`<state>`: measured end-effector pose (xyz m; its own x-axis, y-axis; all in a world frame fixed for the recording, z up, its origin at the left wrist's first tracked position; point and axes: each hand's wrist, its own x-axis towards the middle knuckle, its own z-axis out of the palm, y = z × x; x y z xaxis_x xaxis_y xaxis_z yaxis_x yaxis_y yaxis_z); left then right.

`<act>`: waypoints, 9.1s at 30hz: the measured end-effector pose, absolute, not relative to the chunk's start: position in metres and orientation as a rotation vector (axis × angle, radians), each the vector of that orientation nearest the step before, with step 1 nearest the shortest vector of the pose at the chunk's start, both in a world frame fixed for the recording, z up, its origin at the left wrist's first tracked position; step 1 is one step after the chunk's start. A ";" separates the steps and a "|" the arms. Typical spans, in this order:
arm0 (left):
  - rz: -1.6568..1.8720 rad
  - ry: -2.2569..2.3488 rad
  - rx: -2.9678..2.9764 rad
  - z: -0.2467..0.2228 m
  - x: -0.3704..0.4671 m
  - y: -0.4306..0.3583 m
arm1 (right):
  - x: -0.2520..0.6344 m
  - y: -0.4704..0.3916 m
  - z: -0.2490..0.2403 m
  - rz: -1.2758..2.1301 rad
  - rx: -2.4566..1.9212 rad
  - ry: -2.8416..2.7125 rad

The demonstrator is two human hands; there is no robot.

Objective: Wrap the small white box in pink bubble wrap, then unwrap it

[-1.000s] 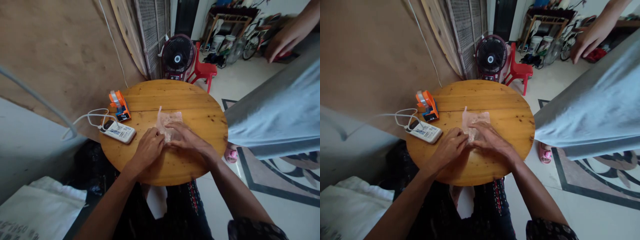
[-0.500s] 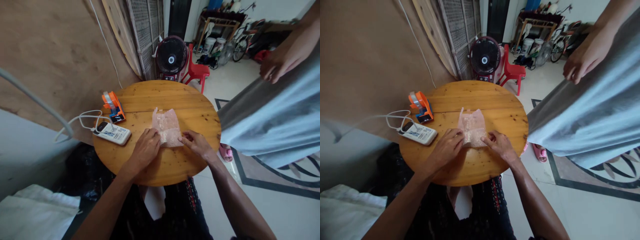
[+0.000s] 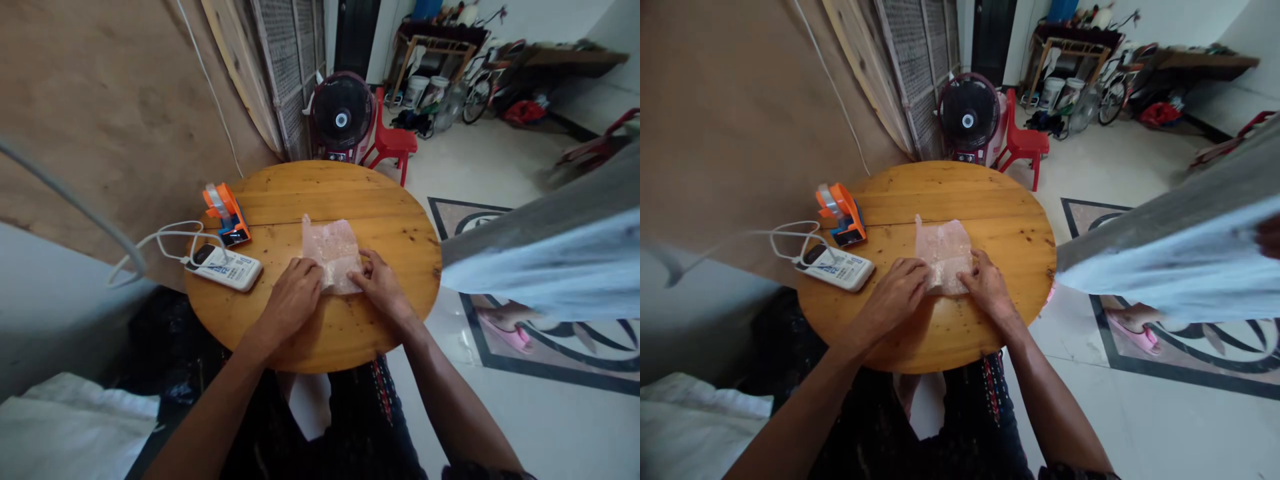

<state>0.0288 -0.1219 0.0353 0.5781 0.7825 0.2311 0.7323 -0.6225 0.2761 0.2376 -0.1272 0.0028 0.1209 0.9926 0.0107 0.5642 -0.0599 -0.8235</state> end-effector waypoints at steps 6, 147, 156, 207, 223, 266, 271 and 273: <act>0.377 1.266 2.715 0.041 0.029 -0.123 | 0.226 -0.130 -0.004 0.808 -1.532 -1.426; 0.678 1.097 2.148 0.024 0.023 -0.087 | 0.217 -0.012 0.054 0.224 -1.929 -2.434; 0.652 1.098 2.149 0.024 0.022 -0.086 | 0.237 -0.003 0.045 0.484 -1.800 -2.137; 0.437 0.949 2.096 0.013 0.021 -0.053 | 0.237 0.054 0.030 1.268 -1.587 -1.592; 0.399 0.964 2.099 0.014 0.022 -0.053 | 0.257 0.010 0.039 1.317 -1.343 -1.821; 0.421 1.018 2.140 0.013 0.021 -0.056 | 0.225 0.007 -0.004 0.827 -1.706 -1.752; 0.413 1.028 2.163 0.015 0.021 -0.058 | 0.223 0.006 -0.009 0.998 -1.492 -1.585; 0.436 1.033 2.195 0.015 0.021 -0.059 | 0.221 0.005 -0.011 1.014 -1.453 -1.550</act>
